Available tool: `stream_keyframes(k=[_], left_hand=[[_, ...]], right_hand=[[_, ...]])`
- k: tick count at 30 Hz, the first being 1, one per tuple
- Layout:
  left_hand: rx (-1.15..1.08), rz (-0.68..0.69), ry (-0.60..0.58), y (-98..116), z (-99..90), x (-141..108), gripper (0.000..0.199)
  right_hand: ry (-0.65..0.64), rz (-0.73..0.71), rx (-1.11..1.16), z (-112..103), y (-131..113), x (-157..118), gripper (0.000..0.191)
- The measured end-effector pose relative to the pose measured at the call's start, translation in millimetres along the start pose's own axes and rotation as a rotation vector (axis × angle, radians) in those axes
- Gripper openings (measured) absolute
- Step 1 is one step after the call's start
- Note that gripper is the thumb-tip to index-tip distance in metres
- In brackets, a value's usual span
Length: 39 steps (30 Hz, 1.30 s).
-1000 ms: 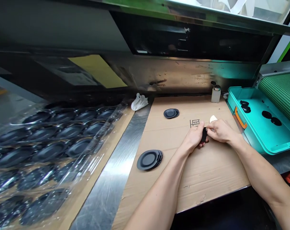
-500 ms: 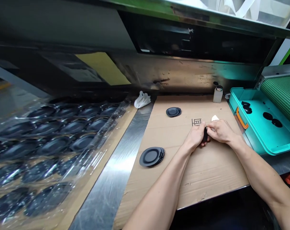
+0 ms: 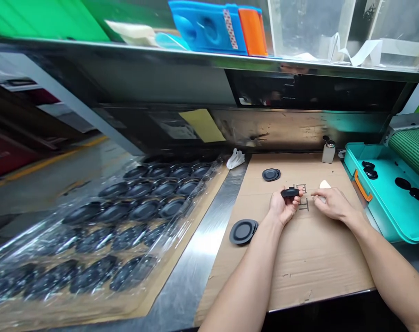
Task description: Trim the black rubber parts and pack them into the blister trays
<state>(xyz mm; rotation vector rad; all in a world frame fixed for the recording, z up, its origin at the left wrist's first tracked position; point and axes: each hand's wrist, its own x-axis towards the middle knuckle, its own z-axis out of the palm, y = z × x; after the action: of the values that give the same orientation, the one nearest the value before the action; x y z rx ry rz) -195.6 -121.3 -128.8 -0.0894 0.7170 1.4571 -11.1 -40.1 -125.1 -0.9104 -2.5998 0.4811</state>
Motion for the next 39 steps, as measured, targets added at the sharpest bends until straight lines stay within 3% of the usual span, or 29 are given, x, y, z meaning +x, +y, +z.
stream_keyframes(k=[7,13,15,19,21,27,31,36,39], left_hand=[[-0.044,-0.013,-0.011,-1,-2.6,3,0.053],[0.119,0.128,-0.039,-7,-3.8,5,0.051],[0.14,0.182,-0.062,-10,-4.0,8,0.048],[0.142,0.292,-0.102,-23,-1.7,16,0.042],[0.127,0.334,-0.095,-31,1.0,20,0.041],[0.134,0.402,-0.047,-43,3.2,24,0.04],[0.186,0.463,-0.035,-45,1.1,24,0.037],[0.217,0.372,-0.036,-39,1.3,19,0.041],[0.136,0.311,-0.043,-27,-0.2,13,0.041]], right_hand=[[-0.11,-0.028,-0.015,3,-5,-4,0.017],[-0.139,-0.095,0.047,2,-3,-4,0.017],[-0.033,-0.124,0.089,4,-3,-1,0.017],[0.374,-0.053,0.189,17,-13,3,0.02],[0.45,-0.03,0.204,26,-20,2,0.019],[0.267,-0.103,0.151,41,-31,-2,0.018],[0.282,-0.032,0.104,38,-31,-1,0.019],[0.13,-0.254,0.363,36,-37,-5,0.014],[0.086,-0.303,0.473,34,-36,-7,0.012]])
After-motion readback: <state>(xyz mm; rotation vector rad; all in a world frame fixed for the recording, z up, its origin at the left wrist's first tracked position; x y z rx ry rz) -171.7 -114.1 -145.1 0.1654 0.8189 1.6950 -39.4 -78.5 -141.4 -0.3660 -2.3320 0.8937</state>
